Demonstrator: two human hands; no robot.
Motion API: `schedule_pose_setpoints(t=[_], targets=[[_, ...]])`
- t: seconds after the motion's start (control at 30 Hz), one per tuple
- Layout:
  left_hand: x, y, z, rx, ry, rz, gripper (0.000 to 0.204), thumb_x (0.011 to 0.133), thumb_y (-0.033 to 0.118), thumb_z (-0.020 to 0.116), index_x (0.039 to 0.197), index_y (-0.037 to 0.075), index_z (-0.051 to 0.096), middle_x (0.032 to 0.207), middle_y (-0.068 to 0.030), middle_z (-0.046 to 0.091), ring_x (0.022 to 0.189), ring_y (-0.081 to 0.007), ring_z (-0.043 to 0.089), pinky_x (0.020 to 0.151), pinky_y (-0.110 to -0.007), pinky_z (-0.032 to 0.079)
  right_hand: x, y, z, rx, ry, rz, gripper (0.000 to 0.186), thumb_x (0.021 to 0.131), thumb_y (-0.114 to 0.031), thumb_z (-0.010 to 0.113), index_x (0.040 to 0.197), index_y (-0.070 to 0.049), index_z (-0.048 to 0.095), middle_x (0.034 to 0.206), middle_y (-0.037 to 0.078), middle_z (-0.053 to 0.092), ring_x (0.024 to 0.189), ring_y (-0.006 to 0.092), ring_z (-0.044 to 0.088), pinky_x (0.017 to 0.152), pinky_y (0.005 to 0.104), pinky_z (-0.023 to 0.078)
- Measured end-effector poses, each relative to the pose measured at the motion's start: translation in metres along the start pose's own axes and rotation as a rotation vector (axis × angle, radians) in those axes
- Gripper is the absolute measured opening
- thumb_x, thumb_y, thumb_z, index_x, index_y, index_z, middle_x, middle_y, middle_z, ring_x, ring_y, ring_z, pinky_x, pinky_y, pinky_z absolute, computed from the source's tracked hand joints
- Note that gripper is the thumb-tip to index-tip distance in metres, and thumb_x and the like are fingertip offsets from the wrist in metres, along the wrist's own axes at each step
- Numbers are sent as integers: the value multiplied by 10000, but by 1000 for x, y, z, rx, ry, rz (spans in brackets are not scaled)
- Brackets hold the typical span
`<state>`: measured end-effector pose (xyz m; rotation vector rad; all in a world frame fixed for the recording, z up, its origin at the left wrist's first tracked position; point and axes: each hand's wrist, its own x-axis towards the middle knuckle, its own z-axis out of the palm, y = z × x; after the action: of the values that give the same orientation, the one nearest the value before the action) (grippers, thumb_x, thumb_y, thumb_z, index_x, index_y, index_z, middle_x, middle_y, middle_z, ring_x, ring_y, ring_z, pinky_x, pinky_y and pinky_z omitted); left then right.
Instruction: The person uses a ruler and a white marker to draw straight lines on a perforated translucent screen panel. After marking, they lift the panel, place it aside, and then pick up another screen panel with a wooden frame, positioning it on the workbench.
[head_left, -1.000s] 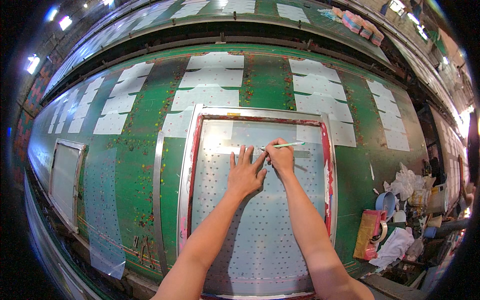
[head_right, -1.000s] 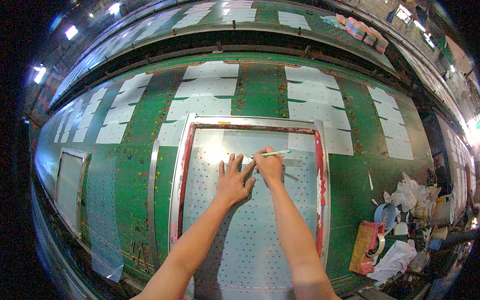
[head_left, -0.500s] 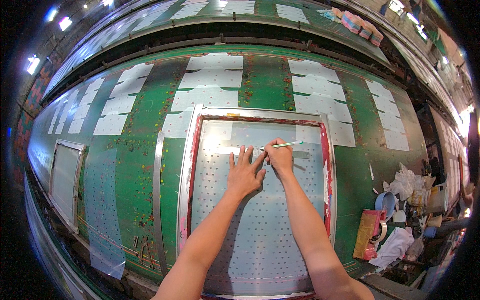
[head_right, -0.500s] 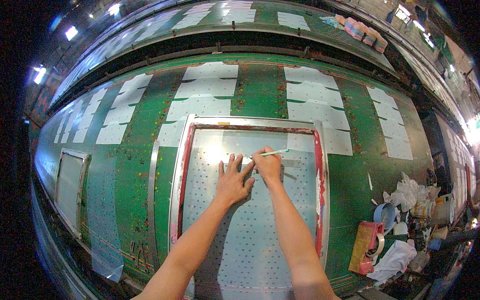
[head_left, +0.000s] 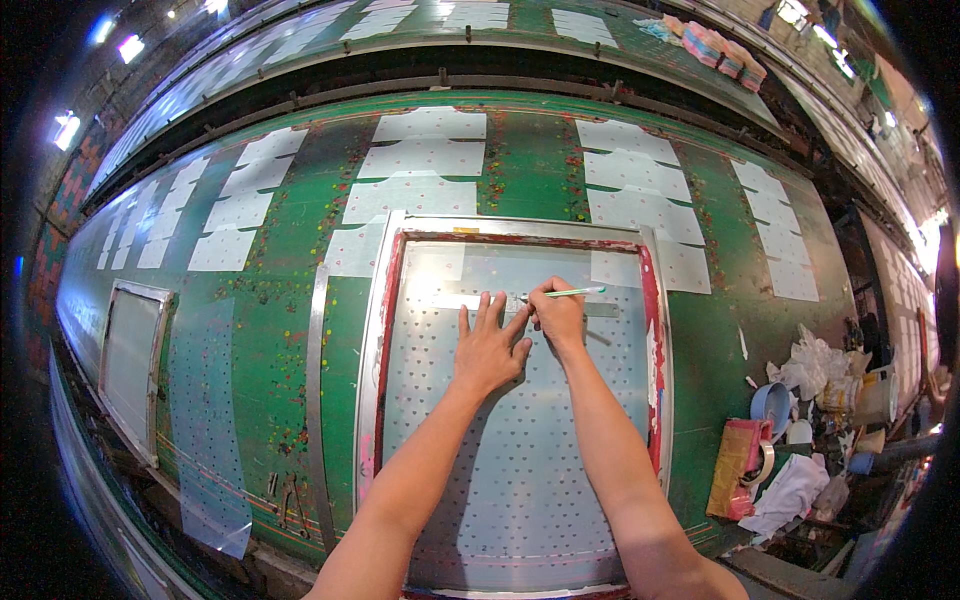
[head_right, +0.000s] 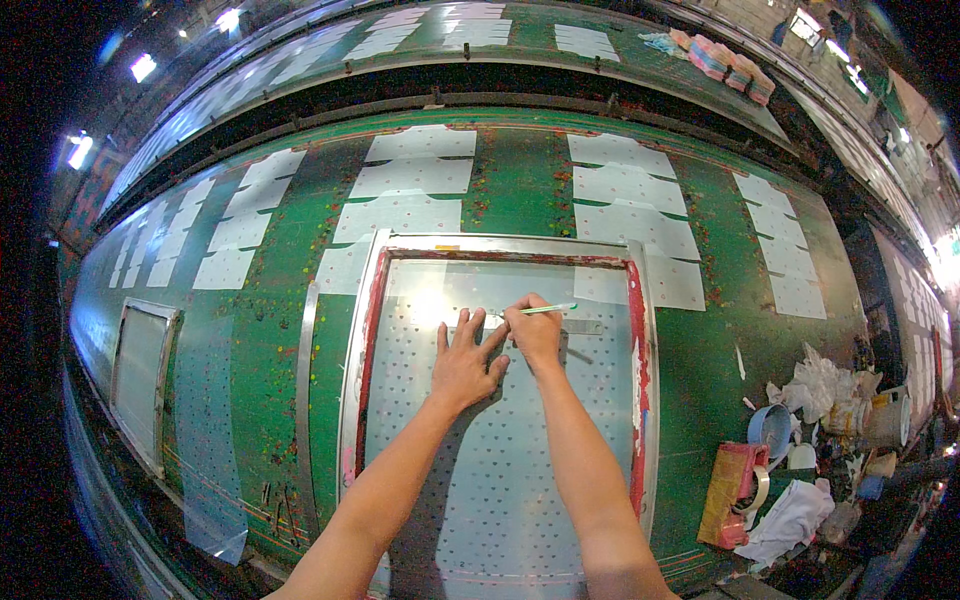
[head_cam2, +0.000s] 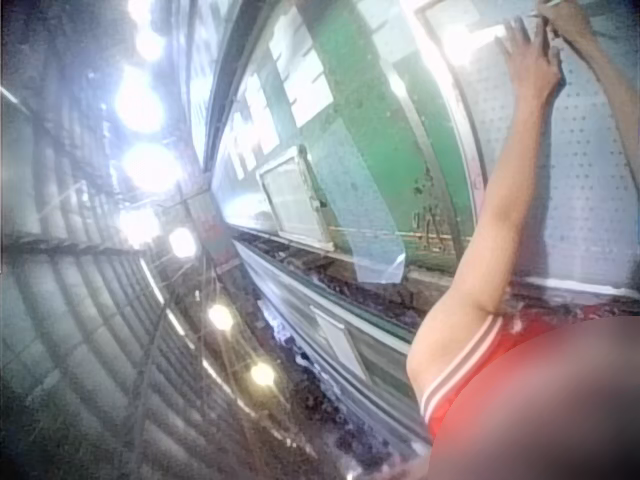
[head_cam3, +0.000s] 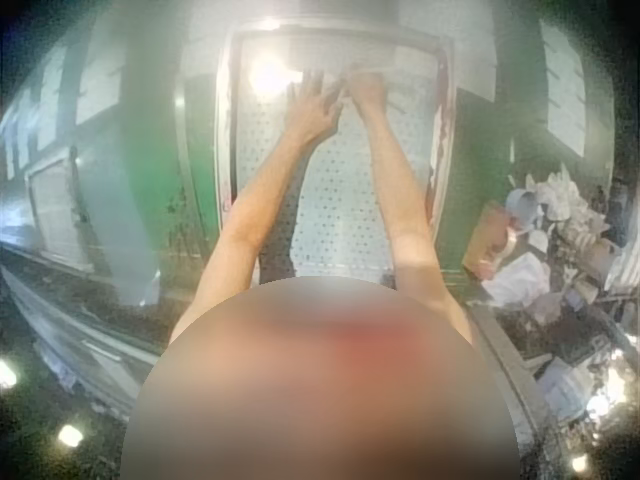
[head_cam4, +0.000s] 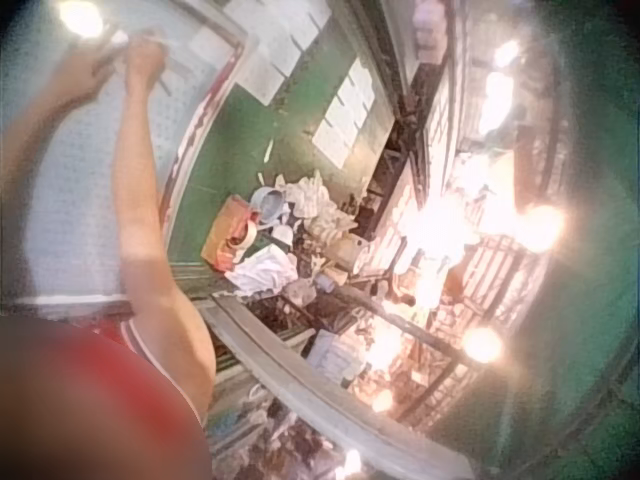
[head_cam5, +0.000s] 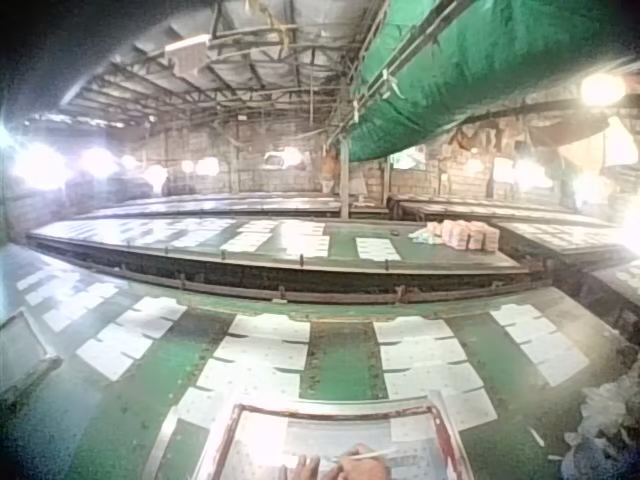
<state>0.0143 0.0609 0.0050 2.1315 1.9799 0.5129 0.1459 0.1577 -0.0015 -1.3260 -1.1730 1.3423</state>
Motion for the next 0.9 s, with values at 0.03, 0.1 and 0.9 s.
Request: schedule_pose_setpoints(t=[0.03,0.1,0.9], targets=[[0,0,0,7,-1,0,556,973,476,566,1498,298,515,1628,-171,332,1540,-397,236,1223,-661,128,-1,0,1,-17,-19,-13,41,817,-46,645,801,-10,633,656,68,649,488,109,554,438,278,438],[0,1,0,16,-6,0,553,978,477,558,1498,295,515,1629,-171,332,1541,-396,235,1224,-659,125,-1,-2,2,39,-84,3,44,814,-50,644,795,-12,634,651,67,646,492,106,553,442,278,437],[0,0,0,12,10,5,554,972,474,558,1488,272,536,1623,-175,340,1535,-406,243,1223,-655,143,3,0,2,-6,-50,33,111,795,-115,690,787,-13,647,637,73,660,506,132,592,478,291,472]])
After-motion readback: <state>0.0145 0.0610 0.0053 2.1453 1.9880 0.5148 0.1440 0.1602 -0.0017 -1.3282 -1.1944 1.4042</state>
